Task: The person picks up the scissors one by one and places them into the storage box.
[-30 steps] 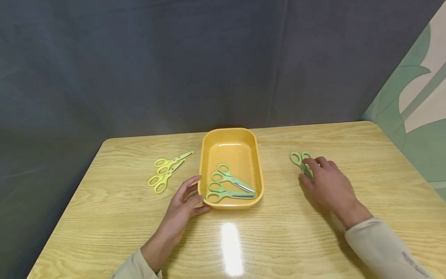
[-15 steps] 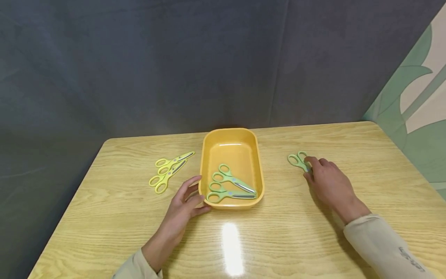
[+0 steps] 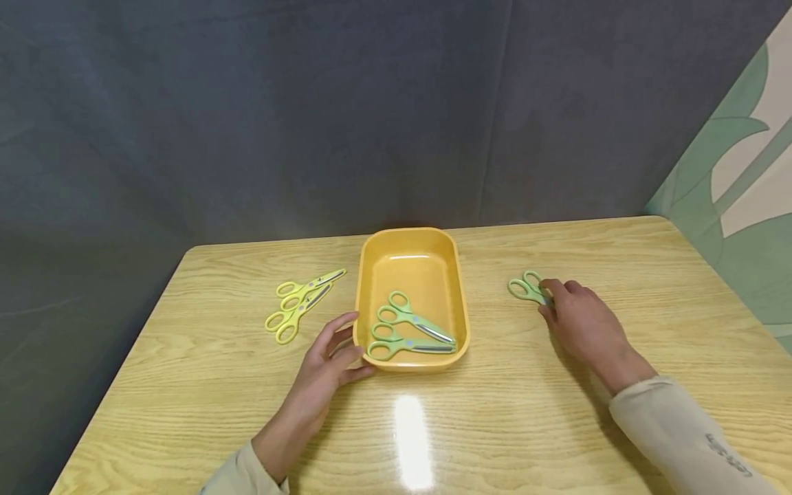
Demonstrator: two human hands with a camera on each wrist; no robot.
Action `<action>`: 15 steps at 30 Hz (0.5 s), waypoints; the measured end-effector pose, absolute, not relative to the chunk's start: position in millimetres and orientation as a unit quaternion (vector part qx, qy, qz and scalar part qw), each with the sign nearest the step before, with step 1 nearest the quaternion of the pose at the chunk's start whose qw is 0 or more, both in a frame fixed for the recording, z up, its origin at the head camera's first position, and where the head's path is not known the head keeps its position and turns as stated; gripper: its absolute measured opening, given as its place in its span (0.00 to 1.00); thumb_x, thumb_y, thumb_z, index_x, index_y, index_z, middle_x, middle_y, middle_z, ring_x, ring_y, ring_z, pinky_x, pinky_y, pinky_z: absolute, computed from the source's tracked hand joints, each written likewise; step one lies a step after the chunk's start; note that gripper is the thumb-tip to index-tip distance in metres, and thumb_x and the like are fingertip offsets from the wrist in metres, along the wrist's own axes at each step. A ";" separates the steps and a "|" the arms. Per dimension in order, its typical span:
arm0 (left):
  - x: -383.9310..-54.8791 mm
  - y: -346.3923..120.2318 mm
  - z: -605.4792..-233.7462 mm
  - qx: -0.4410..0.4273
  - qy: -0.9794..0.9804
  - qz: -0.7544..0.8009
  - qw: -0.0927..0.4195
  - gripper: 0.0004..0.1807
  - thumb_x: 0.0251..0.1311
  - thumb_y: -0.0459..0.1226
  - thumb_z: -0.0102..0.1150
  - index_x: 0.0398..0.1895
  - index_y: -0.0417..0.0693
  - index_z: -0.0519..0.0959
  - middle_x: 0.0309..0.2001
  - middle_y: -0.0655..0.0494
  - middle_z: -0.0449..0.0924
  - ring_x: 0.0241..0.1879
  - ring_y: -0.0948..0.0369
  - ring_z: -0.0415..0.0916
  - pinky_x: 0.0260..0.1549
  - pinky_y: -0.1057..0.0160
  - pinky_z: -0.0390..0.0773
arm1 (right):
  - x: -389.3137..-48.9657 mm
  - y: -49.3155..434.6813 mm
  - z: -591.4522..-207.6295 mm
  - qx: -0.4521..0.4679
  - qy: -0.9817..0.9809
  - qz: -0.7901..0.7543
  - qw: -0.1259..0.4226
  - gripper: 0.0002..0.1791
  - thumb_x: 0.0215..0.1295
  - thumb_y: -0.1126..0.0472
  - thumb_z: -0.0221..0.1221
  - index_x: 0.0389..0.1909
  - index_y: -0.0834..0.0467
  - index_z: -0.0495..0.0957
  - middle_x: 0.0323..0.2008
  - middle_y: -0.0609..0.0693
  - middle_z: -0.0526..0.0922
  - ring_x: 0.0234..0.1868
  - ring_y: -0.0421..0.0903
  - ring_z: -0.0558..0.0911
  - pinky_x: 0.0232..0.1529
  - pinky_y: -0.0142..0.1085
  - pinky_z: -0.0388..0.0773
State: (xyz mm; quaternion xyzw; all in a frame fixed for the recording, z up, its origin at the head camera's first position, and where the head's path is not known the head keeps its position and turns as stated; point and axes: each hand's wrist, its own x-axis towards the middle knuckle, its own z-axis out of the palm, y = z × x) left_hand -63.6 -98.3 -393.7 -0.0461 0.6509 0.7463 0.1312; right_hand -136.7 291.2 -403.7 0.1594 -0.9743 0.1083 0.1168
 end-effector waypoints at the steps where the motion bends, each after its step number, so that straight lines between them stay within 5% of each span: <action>1: -63.6 -98.2 -393.7 -0.047 0.651 0.746 0.132 0.31 0.68 0.33 0.54 0.73 0.56 0.62 0.70 0.46 0.63 0.57 0.52 0.76 0.50 0.56 0.85 | -136.7 291.0 -404.3 0.164 -0.973 0.107 0.124 0.23 0.60 0.67 0.66 0.54 0.68 0.73 0.31 0.62 0.79 0.27 0.54 0.80 0.27 0.51 0.78; 9: -63.8 -98.2 -394.1 -0.045 0.649 0.748 0.132 0.30 0.68 0.33 0.54 0.73 0.58 0.63 0.69 0.46 0.63 0.58 0.52 0.75 0.49 0.57 0.85 | -136.3 288.1 -411.2 0.209 -0.954 0.085 0.196 0.24 0.55 0.72 0.65 0.53 0.72 0.73 0.30 0.68 0.77 0.25 0.60 0.77 0.28 0.56 0.76; 15: -63.4 -98.9 -394.5 -0.042 0.651 0.746 0.134 0.30 0.69 0.34 0.54 0.72 0.59 0.63 0.69 0.46 0.63 0.58 0.51 0.75 0.50 0.57 0.85 | -137.9 287.4 -410.3 0.213 -0.954 0.097 0.190 0.25 0.53 0.73 0.65 0.54 0.74 0.72 0.29 0.65 0.76 0.23 0.55 0.76 0.24 0.51 0.75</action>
